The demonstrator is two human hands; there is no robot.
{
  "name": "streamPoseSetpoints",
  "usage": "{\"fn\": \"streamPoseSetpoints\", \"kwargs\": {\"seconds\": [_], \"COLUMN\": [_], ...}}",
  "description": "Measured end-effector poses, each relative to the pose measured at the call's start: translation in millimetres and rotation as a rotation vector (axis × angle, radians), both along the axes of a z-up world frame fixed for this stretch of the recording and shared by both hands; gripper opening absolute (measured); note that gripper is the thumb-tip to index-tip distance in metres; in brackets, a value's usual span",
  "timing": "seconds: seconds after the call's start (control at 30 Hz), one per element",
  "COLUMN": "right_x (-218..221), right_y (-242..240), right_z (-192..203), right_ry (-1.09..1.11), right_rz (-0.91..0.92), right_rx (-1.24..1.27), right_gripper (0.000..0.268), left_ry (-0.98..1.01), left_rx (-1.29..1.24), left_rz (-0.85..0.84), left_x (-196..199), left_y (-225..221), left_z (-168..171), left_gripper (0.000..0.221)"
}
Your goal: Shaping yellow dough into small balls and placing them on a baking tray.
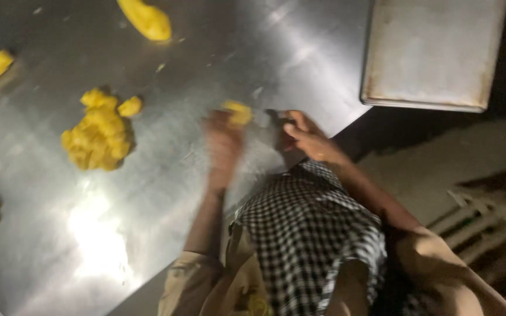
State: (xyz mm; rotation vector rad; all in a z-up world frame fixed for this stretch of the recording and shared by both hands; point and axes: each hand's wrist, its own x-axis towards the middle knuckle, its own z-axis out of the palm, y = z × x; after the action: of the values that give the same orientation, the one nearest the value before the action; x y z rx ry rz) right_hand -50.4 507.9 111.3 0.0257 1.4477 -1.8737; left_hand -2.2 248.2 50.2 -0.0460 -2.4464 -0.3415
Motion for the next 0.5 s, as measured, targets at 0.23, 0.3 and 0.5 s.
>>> {"fn": "streamPoseSetpoints", "kwargs": {"seconds": [0.23, 0.3, 0.5], "right_x": [-33.2, -51.0, -107.0], "right_y": [34.1, 58.0, 56.9], "right_z": [-38.0, -34.2, -75.6], "right_ry": [0.638, 1.040, 1.344], "right_rz": [-0.297, -0.193, 0.115], "right_rx": [0.298, 0.779, 1.136], "right_gripper": [0.037, 0.022, 0.033], "left_ry": [-0.235, -0.296, -0.394], "left_rx": [0.347, 0.238, -0.060], "left_rz": [-0.244, -0.180, 0.091], "left_x": [28.0, 37.8, -1.0], "left_y": [59.2, 39.5, 1.1], "left_z": [26.3, 25.8, -13.9], "left_gripper": [0.041, 0.028, 0.034]}}
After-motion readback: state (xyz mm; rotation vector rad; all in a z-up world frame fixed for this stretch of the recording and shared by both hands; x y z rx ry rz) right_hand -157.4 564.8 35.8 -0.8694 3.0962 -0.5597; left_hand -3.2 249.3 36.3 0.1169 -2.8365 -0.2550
